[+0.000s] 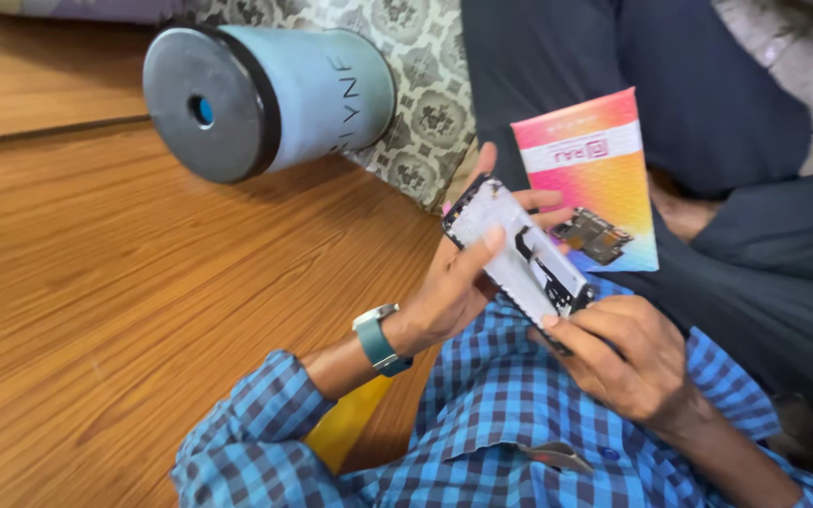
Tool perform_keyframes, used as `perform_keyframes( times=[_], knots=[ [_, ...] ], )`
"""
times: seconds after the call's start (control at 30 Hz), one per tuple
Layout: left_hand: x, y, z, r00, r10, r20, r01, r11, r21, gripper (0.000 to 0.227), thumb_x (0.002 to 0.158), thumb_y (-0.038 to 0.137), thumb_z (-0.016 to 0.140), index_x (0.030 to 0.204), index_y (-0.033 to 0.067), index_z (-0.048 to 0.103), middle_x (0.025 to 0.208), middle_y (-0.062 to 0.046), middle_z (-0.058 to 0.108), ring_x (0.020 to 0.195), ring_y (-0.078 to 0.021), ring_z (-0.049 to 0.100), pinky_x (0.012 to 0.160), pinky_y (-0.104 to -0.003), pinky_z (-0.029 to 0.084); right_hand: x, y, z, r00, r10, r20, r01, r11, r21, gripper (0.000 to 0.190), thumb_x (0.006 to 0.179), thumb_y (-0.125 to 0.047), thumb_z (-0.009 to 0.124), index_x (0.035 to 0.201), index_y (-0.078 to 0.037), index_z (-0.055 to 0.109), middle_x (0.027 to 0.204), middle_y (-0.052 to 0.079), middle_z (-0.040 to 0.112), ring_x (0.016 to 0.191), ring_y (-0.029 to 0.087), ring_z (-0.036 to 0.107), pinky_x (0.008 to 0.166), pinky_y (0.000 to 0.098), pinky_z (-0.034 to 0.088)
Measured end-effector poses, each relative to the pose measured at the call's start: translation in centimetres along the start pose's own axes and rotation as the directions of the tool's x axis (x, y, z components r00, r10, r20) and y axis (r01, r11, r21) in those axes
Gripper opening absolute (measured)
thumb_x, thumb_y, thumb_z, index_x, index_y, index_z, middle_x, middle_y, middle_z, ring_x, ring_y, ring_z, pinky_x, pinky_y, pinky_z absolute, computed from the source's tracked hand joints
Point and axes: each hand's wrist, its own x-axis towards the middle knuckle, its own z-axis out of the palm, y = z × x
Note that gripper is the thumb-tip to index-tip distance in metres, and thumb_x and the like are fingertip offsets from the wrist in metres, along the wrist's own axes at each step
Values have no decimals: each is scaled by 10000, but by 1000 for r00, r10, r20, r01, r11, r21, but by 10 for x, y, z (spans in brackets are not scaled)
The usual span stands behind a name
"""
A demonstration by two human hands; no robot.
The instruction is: The person sits cross-legged and uses a red tool to scrape and clean the internal components of a disassembled smartphone. They repeatedly wipe the motherboard and connectors, then flip the device to inspect the back and sides before continuing to clean the interior.
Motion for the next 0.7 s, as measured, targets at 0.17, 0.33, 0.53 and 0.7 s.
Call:
perform_keyframes(
  times=[0.17, 0.33, 0.53, 0.7],
  knots=[
    [3, -5, -6, 1000, 1, -27, -4, 995, -100, 868, 1076, 653, 435, 1700, 129, 139, 1302, -242, 588, 1203, -321, 630, 1094, -543, 541, 0, 2, -5, 996, 73, 41, -74, 997, 20, 451, 718, -245, 926, 1021, -15, 684, 947, 92, 674, 860, 288, 657, 757, 421, 549],
    [4, -11, -22, 998, 69, 1, -65, 952, -298, 1017, 1086, 826, 148, 1586, -41, 324, 1143, -217, 682, 1056, -301, 694, 1040, -481, 581, 0, -4, -9, 924, 377, 64, -378, 926, 5, 304, 880, 0, 825, 1147, -45, 688, 1023, 94, 695, 945, 233, 667, 819, 340, 539],
    [3, -10, -20, 992, 127, -1, -127, 989, -71, 1038, 1075, 841, 182, 1488, -71, 454, 1146, -189, 652, 1081, -259, 643, 1012, -393, 544, 29, -14, 5, 858, 470, 209, -509, 834, 212, 573, 772, -39, 846, 1298, 18, 625, 1187, 165, 614, 952, 228, 649, 817, 325, 575],
    [-5, -1, -3, 990, 133, 49, -142, 923, 358, 975, 1027, 833, 297, 1466, -26, 439, 1249, -110, 521, 1192, -168, 528, 1116, -335, 465, 47, -7, 8, 945, 274, 181, -308, 930, 202, 670, 675, -77, 891, 1255, 61, 583, 1251, 195, 548, 1159, 311, 567, 968, 418, 522]
  ],
)
